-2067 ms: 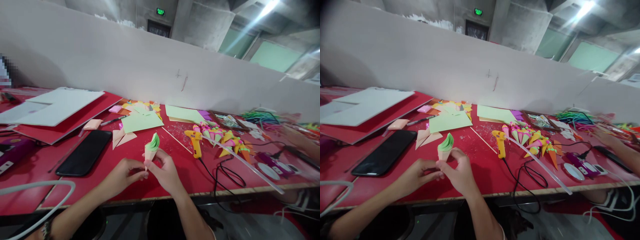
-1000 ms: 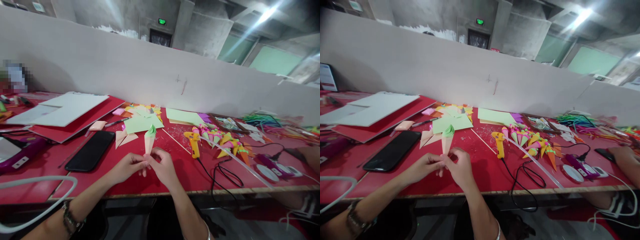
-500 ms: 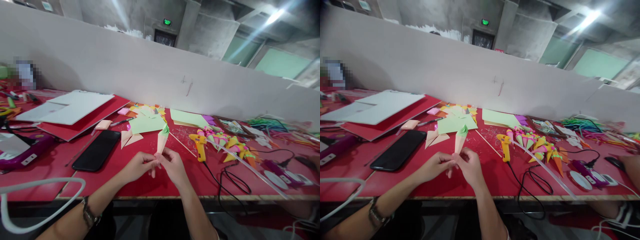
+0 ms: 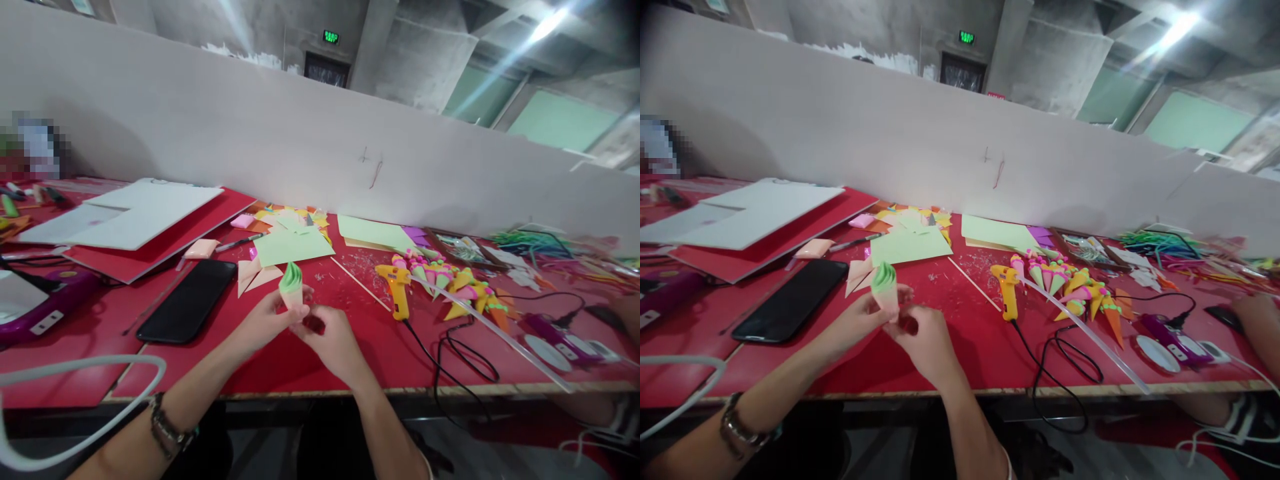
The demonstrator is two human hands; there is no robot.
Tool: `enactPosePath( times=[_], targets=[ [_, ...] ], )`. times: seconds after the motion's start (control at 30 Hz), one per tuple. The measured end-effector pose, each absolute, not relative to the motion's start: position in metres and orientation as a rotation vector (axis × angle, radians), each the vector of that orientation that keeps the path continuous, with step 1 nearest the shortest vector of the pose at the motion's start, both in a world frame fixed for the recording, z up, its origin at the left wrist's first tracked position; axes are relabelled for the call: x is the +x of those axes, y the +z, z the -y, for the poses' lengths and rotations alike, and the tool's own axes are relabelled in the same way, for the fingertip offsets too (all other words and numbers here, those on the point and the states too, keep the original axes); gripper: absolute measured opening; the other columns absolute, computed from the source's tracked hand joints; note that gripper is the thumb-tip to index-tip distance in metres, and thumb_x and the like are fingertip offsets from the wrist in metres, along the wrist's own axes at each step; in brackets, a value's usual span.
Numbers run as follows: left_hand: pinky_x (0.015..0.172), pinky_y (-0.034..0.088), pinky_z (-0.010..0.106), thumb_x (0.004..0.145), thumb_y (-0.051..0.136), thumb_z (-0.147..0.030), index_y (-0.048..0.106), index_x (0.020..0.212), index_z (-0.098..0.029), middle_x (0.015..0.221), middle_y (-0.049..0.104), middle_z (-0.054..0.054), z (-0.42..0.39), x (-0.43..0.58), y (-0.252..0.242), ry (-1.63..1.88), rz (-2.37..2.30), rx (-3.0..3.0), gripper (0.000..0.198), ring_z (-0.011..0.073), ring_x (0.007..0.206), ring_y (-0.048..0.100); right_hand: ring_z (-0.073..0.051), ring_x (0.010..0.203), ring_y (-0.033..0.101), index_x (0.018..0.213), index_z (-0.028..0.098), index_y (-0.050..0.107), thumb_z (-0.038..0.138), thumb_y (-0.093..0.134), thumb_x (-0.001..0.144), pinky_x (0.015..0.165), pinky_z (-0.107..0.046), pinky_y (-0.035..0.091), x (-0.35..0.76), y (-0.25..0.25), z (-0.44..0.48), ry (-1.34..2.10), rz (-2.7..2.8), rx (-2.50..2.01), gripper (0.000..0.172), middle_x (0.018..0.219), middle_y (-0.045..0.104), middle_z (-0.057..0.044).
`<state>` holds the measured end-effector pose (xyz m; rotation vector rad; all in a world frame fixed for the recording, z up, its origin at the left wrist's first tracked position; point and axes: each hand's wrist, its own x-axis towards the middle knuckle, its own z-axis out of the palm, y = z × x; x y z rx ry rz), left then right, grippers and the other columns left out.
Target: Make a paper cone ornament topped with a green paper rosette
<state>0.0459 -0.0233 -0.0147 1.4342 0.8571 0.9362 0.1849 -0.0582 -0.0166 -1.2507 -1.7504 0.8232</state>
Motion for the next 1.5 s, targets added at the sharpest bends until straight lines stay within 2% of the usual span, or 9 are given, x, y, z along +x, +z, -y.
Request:
enactPosePath(
  times=[0.13,0.4,0.53,0.63,0.73,0.9,1.07,1.23,1.5],
  targets=[
    [0.056,0.041,0.023,0.074,0.058,-0.039,0.053,0.08,-0.013,0.066,0.052,-0.001,0.03,0.054,-0.013,0.98,-0.785,1.32,0.027,0.0103,0.059,0.051,-0.01,0.05,0.049,0.074,0.014,0.064,0.024,0.056,0.074,0.048,-0.021,0.035,0.175,-0.023,0.058,0.779,1.807,-1.265,0.013,0.06,0.061,-0.001],
    [0.05,0.038,0.022,0.073,0.056,-0.037,0.048,0.067,-0.015,0.057,0.05,-0.004,0.03,0.052,-0.008,1.082,-0.883,1.333,0.024,0.0091,0.052,0.047,-0.014,0.062,0.057,0.078,0.017,0.065,0.028,0.059,0.073,0.056,-0.024,0.043,0.182,-0.021,0.056,0.912,1.824,-1.233,0.014,0.069,0.065,-0.003],
    [0.052,0.036,0.022,0.072,0.055,-0.034,0.044,0.06,-0.017,0.05,0.046,-0.005,0.03,0.05,-0.006,1.185,-1.079,1.526,0.024,0.0092,0.049,0.044,-0.016,0.081,0.06,0.104,0.018,0.057,0.032,0.052,0.079,0.072,-0.029,0.048,0.2,-0.011,0.052,0.898,1.475,-1.175,0.029,0.089,0.064,-0.006],
    [0.051,0.033,0.021,0.071,0.056,-0.031,0.044,0.061,-0.017,0.053,0.044,-0.006,0.028,0.05,-0.008,1.116,-1.119,1.73,0.022,0.0092,0.051,0.04,-0.016,0.098,0.056,0.124,0.022,0.04,0.027,0.043,0.085,0.085,-0.033,0.046,0.201,-0.004,0.055,0.729,1.351,-1.008,0.039,0.113,0.055,-0.009],
    [0.053,0.032,0.021,0.072,0.054,-0.025,0.046,0.067,-0.016,0.062,0.048,-0.004,0.027,0.048,-0.012,1.043,-1.047,1.901,0.013,0.0104,0.058,0.042,-0.017,0.111,0.048,0.127,0.026,0.036,0.024,0.044,0.084,0.095,-0.035,0.04,0.192,0.0,0.062,0.579,1.507,-0.958,0.044,0.126,0.046,-0.007],
    [0.058,0.036,0.021,0.071,0.049,-0.013,0.047,0.078,-0.016,0.07,0.051,-0.003,0.026,0.045,-0.017,1.053,-0.903,1.915,0.008,0.0118,0.065,0.045,-0.02,0.123,0.035,0.127,0.028,0.039,0.027,0.055,0.078,0.101,-0.035,0.033,0.183,0.0,0.066,0.456,1.863,-1.015,0.051,0.132,0.04,-0.004],
    [0.056,0.035,0.02,0.067,0.046,-0.006,0.043,0.071,-0.017,0.065,0.047,-0.005,0.026,0.045,-0.018,1.025,-0.873,1.824,0.012,0.0101,0.061,0.042,-0.02,0.125,0.033,0.137,0.028,0.016,0.028,0.054,0.079,0.102,-0.038,0.032,0.183,-0.004,0.064,0.39,1.878,-1.028,0.068,0.137,0.036,-0.005],
    [0.053,0.033,0.02,0.064,0.045,-0.006,0.039,0.066,-0.018,0.061,0.045,-0.006,0.024,0.045,-0.019,1.048,-0.925,1.826,0.013,0.0099,0.058,0.041,-0.02,0.127,0.03,0.138,0.026,0.01,0.026,0.05,0.081,0.102,-0.037,0.032,0.181,-0.008,0.063,0.263,1.942,-1.078,0.069,0.139,0.032,-0.005],
    [0.063,0.041,0.024,0.07,0.049,-0.012,0.049,0.084,-0.016,0.074,0.057,-0.001,0.021,0.043,-0.018,1.139,-1.058,1.829,0.015,0.0152,0.07,0.053,-0.02,0.117,0.04,0.133,0.025,0.03,0.03,0.044,0.084,0.097,-0.036,0.037,0.181,-0.007,0.063,0.202,2.072,-1.226,0.051,0.126,0.044,-0.007]
  ],
)
